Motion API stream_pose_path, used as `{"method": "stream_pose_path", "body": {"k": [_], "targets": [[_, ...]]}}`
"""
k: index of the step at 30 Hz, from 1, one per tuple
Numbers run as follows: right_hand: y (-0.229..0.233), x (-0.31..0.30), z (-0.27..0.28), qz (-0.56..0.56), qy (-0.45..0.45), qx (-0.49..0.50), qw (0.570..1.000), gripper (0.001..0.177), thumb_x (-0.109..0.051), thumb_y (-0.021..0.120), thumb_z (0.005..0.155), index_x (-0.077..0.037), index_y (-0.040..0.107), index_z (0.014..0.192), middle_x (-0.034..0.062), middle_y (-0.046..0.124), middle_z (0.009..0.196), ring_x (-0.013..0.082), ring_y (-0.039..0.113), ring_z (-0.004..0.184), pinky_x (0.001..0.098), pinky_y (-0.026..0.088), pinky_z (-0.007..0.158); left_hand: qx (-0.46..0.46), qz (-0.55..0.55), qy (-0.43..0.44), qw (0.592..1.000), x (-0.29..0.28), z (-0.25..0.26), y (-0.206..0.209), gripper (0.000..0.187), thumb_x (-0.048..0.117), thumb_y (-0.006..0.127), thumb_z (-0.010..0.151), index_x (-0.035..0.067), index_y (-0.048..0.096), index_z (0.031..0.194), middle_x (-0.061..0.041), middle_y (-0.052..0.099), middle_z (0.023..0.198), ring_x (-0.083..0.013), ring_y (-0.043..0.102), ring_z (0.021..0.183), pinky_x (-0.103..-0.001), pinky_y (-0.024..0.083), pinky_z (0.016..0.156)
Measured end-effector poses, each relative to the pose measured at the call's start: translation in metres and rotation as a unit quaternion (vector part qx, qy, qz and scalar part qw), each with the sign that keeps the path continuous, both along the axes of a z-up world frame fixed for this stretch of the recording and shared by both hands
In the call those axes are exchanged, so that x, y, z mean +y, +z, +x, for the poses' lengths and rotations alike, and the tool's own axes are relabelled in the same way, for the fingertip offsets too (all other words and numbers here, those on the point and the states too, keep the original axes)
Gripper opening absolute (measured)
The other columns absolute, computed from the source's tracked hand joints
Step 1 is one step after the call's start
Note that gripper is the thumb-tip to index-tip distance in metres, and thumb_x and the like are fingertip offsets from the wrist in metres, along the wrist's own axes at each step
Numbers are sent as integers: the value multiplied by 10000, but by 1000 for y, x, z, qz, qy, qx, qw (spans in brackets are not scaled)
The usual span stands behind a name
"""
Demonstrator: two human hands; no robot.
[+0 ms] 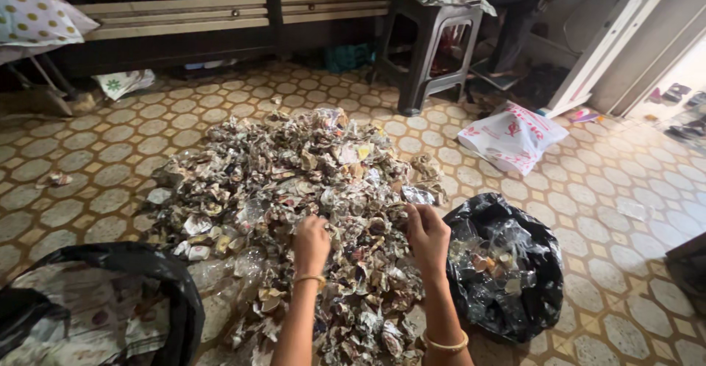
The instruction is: The person sits on the floor and sorts a large pile of crumpled wrappers by hand, picking up individual pieces and placing them into a black plastic bag. The person repeatedly reaches into the pile, selects items, and transfers them to the bag.
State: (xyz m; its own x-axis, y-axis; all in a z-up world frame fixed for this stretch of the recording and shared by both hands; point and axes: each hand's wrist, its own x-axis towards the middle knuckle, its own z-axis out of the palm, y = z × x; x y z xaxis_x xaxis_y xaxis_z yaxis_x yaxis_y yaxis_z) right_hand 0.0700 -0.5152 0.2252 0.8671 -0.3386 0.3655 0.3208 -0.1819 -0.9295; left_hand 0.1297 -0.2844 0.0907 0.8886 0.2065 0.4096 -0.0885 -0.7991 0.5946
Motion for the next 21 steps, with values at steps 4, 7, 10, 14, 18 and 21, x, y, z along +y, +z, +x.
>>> {"method": "stream_pose_path", "body": {"k": [4, 7, 10, 14, 18, 21], "targets": [[-12, -8, 3, 0, 13, 17, 1000, 187, -194, 702, 964, -15, 743, 924, -35, 575, 590, 22, 464, 500, 215, 348, 442, 112, -17, -47, 992, -32, 21, -54, 193, 104, 689, 834, 164, 817, 966, -117, 605, 1364, -331, 591, 1230, -407, 513, 1059], [-25, -12, 4, -5, 25, 43, 999, 175, -197, 700, 951, -29, 748, 941, -50, 587, 588, 13, 471, 496, 212, 356, 432, 255, 37, -25, 966, -39, 34, -85, 332, 180, 713, 821, 235, 782, 1142, -153, 303, 1633, -337, 513, 1268, -484, 426, 1046], [-36, -14, 6, -18, 34, 55, 998, 173, -198, 705, 942, -31, 751, 933, -48, 576, 567, 15, 472, 484, 211, 355, 430, 177, 29, 13, 984, -36, 44, -111, 445, 145, 670, 811, 119, 695, 1255, -184, 410, 1574, -367, 592, 1147, -525, 461, 953], [-45, -17, 9, -24, 41, 82, 996, 180, -197, 714, 940, -23, 757, 924, -41, 546, 550, 26, 456, 485, 223, 348, 432, 5, -94, 15, 995, -28, 54, -139, 376, 114, 638, 847, 41, 679, 1214, -153, 641, 1297, -352, 637, 1161, -433, 509, 986], [-48, -15, 9, -77, 32, 93, 992, 194, -210, 709, 943, -21, 754, 938, -30, 547, 549, 28, 461, 502, 226, 360, 457, 21, -113, 31, 993, -18, 63, -145, 279, 128, 636, 902, 98, 711, 1169, -126, 689, 1242, -303, 665, 1151, -388, 538, 1026], [-45, -12, 6, -82, 36, 113, 990, 207, -220, 707, 946, -17, 749, 943, -24, 536, 553, 34, 447, 507, 236, 346, 461, -31, -14, 58, 998, -20, 67, -140, 475, 112, 676, 822, -7, 622, 1279, -208, 632, 1274, -381, 604, 1126, -476, 517, 983]]}}
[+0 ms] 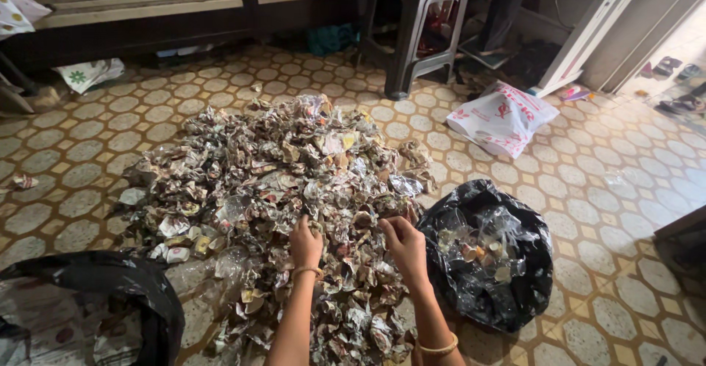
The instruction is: The person sits on the floor and sorts a large pile of crumpled wrappers by hand, picking up individual pieces and placing them into a black plastic bag. The person repeatedly reaches into the pile, selects items, and transfers them to the bag.
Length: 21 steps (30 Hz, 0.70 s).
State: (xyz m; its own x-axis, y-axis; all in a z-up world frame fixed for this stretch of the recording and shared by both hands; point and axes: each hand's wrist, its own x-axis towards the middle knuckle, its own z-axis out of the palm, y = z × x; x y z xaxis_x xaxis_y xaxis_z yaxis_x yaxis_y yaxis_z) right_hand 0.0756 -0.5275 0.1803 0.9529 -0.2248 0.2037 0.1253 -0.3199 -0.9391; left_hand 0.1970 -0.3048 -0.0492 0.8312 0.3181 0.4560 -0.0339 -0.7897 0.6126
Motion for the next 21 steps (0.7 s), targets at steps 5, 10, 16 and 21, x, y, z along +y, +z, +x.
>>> {"method": "stream_pose_path", "body": {"k": [5, 10, 16, 21], "targets": [[9, 9, -4, 11, 24, -17, 1000, 210, -222, 694, 944, -17, 740, 946, -44, 599, 578, 27, 485, 513, 232, 378, 458, 175, 44, -41, 983, -5, -5, 16, 572, 124, 690, 858, 105, 486, 1393, -142, 601, 1263, -369, 584, 1142, -451, 552, 900], [5, 12, -3, -28, 39, -15, 999, 231, -245, 693, 942, -23, 756, 929, -16, 596, 570, 42, 492, 502, 247, 378, 455, 140, 112, -38, 983, -9, -34, 38, 305, 217, 773, 796, 94, 638, 1040, -143, 590, 1123, -349, 584, 1110, -444, 545, 909], [-20, 7, 11, -62, 36, 7, 997, 309, -266, 712, 920, -42, 690, 1132, 64, 713, 864, 90, 658, 709, 260, 524, 596, 151, -238, -60, 957, -19, -59, 103, 338, 315, 755, 855, 80, 626, 1061, -60, 702, 924, -177, 688, 737, -308, 593, 638], [-41, 14, 24, 7, 125, -68, 990, 509, -200, 718, 903, -8, 538, 1339, 133, 697, 1161, 172, 697, 984, 307, 580, 790, 129, -331, -181, 917, -42, -94, 161, 294, 297, 698, 898, 102, 659, 1115, -32, 709, 770, -90, 624, 552, -200, 510, 449]]}}
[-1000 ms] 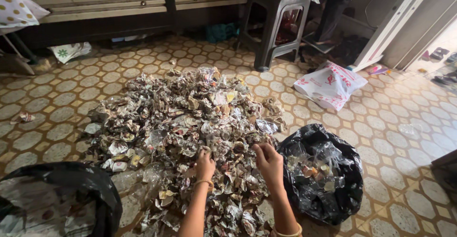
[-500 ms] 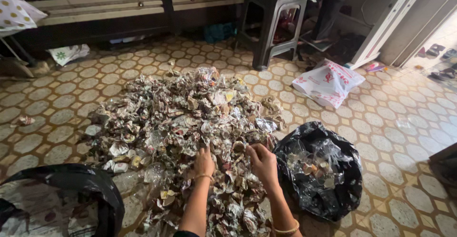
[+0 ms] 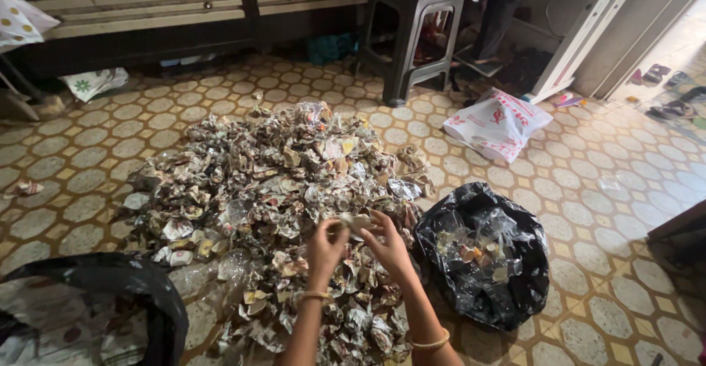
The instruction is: The person sits on the floor and sorts a large pile of crumpled wrappers by hand, picking up individual pieces and placing them into a black plastic bag. The person repeatedly reaches into the pile, selects items, and transfers them to the bag.
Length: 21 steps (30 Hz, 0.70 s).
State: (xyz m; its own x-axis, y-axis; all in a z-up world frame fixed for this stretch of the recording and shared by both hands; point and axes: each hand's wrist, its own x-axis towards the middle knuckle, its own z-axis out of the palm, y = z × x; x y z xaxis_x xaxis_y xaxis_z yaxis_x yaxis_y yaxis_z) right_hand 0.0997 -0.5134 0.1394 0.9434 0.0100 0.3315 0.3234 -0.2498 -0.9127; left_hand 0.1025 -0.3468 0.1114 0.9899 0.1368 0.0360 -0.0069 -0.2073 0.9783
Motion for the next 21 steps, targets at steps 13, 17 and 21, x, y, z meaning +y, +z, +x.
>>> {"method": "stream_pose_path", "body": {"k": [13, 17, 21], "targets": [[26, 44, -20, 75, -38, 9, 996, 319, 45, 679, 826, -4, 681, 1142, 75, 754, 932, 115, 700, 819, 263, 579, 710, -66, 109, 29, 991, 25, -43, 60, 319, 211, 613, 946, 130, 743, 1226, -25, 759, 753, -90, 525, 480, -255, 421, 430], [25, 41, -24, -9, -102, 66, 993, 260, 37, 694, 885, -13, 684, 1139, 116, 718, 808, 137, 595, 699, 278, 514, 643, -247, -5, -16, 969, 25, -53, 74, 443, 360, 573, 1050, 41, 573, 1357, -101, 699, 1067, -65, 671, 754, -231, 573, 578], [27, 38, -20, 184, -43, 3, 982, 213, -46, 664, 925, -8, 608, 1127, 30, 745, 959, 68, 697, 854, 239, 584, 734, -142, 75, -114, 980, 10, -65, 85, 649, 418, 611, 973, 95, 400, 1495, -164, 680, 937, -149, 553, 627, -250, 472, 514]]}}
